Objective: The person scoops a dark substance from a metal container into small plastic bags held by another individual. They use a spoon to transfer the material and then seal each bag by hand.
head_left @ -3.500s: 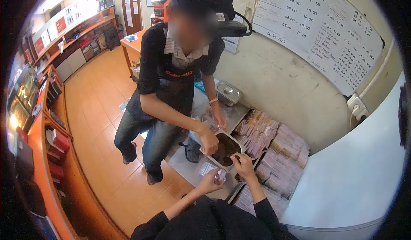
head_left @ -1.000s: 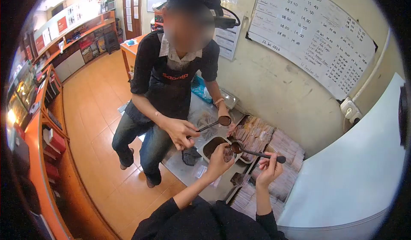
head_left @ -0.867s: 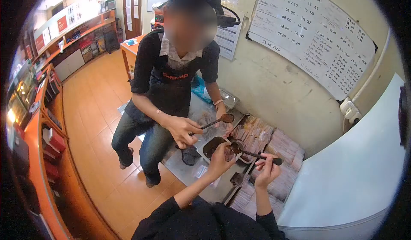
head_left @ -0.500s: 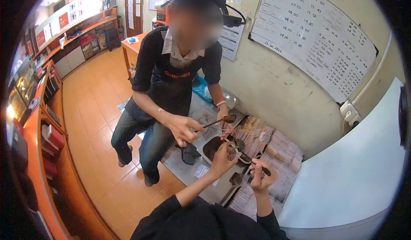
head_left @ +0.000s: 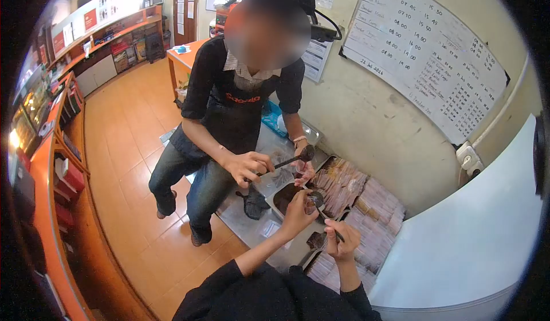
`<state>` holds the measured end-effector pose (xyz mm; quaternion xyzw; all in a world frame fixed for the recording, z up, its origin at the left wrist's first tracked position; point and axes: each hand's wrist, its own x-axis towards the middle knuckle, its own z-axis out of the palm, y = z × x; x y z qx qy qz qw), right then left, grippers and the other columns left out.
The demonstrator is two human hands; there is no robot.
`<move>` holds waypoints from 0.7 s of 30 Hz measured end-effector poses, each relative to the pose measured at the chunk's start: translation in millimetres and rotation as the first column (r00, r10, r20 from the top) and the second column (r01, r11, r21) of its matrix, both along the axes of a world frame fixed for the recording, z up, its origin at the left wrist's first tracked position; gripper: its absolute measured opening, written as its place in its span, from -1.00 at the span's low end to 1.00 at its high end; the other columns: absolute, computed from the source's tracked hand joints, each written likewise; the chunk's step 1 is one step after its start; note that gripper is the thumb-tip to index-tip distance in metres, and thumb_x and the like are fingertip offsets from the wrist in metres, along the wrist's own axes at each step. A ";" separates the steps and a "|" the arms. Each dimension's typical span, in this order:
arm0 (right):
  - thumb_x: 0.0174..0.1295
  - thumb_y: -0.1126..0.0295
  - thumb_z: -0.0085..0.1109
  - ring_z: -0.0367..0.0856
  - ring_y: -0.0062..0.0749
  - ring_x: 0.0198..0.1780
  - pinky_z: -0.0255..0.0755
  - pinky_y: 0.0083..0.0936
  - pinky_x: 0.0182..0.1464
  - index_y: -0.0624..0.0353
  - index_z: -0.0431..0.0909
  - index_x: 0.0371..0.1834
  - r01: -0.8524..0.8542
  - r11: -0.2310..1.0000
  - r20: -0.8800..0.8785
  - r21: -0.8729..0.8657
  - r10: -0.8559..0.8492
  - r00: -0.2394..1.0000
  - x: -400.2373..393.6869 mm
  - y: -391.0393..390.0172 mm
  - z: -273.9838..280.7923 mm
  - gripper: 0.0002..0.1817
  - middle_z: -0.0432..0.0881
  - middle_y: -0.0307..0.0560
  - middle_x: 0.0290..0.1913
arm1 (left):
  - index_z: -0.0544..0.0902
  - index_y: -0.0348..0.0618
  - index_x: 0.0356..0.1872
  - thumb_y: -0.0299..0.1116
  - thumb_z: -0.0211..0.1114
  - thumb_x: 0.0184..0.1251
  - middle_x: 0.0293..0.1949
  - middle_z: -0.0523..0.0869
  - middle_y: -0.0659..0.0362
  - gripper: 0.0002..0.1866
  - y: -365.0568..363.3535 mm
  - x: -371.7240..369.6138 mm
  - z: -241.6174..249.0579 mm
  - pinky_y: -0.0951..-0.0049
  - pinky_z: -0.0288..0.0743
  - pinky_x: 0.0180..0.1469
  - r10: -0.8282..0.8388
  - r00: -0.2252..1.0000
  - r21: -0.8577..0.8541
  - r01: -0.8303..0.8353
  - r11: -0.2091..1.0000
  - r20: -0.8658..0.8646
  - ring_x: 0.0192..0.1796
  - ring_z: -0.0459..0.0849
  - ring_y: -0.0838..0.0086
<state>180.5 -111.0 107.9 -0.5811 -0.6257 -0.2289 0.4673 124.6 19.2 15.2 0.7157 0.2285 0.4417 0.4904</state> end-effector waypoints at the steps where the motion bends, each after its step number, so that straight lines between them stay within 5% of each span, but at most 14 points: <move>1: 0.30 0.39 0.16 0.54 -0.44 -0.64 0.37 -0.59 -0.55 0.31 0.62 -0.33 -0.002 1.000 -0.029 -0.002 0.002 1.000 1.1 -0.5 -0.5 -0.82 0.61 -0.06 -0.55 | 0.44 -0.27 0.08 -0.43 0.45 -0.03 -0.28 0.57 0.07 -0.42 -0.5 -1.7 2.1 0.41 0.49 -0.29 -0.016 1.000 0.000 0.016 1.000 -0.005 -0.36 0.59 0.38; 5: 0.36 0.38 0.09 0.53 -0.54 -0.63 0.36 -0.66 -0.57 0.36 0.61 -0.32 0.016 0.999 -0.215 0.039 -0.007 0.977 10.7 -2.2 -22.1 -0.77 0.60 -0.09 -0.57 | 0.41 -0.27 0.09 -0.44 0.46 0.00 -0.23 0.54 0.06 -0.42 1.8 -1.1 -6.6 0.42 0.51 -0.28 -0.016 0.999 0.034 0.017 0.999 -0.052 -0.34 0.61 0.39; 7: 0.40 0.35 0.03 0.51 -0.61 -0.63 0.33 -0.73 -0.58 0.38 0.61 -0.32 0.046 0.989 -0.559 0.139 0.040 0.828 8.4 0.0 -24.4 -0.72 0.60 -0.10 -0.56 | 0.42 -0.26 0.08 -0.45 0.45 0.01 -0.23 0.54 0.05 -0.43 0.4 -4.7 0.7 0.43 0.52 -0.28 -0.013 0.999 0.027 0.015 1.000 -0.043 -0.34 0.62 0.39; 14: 0.46 0.19 -0.06 0.39 -0.69 -0.69 0.16 -0.78 -0.63 0.30 0.57 -0.35 0.262 0.952 -0.802 0.157 -0.032 0.596 23.0 4.6 -26.5 -0.61 0.53 -0.19 -0.64 | 0.42 -0.26 0.06 -0.47 0.43 0.01 -0.21 0.57 0.02 -0.45 1.0 -1.4 -5.7 0.43 0.54 -0.27 -0.014 0.996 0.034 0.011 0.999 0.088 -0.33 0.63 0.36; 21: 0.43 0.17 0.02 0.33 -0.70 -0.70 0.12 -0.76 -0.65 0.26 0.57 -0.35 0.423 0.865 -0.932 0.271 0.126 0.339 48.3 1.7 -31.4 -0.64 0.50 -0.22 -0.66 | 0.42 -0.26 0.07 -0.51 0.41 -0.02 -0.18 0.56 0.02 -0.44 2.5 -3.8 -9.3 0.42 0.54 -0.26 -0.051 0.999 0.017 0.052 0.999 -0.014 -0.32 0.63 0.34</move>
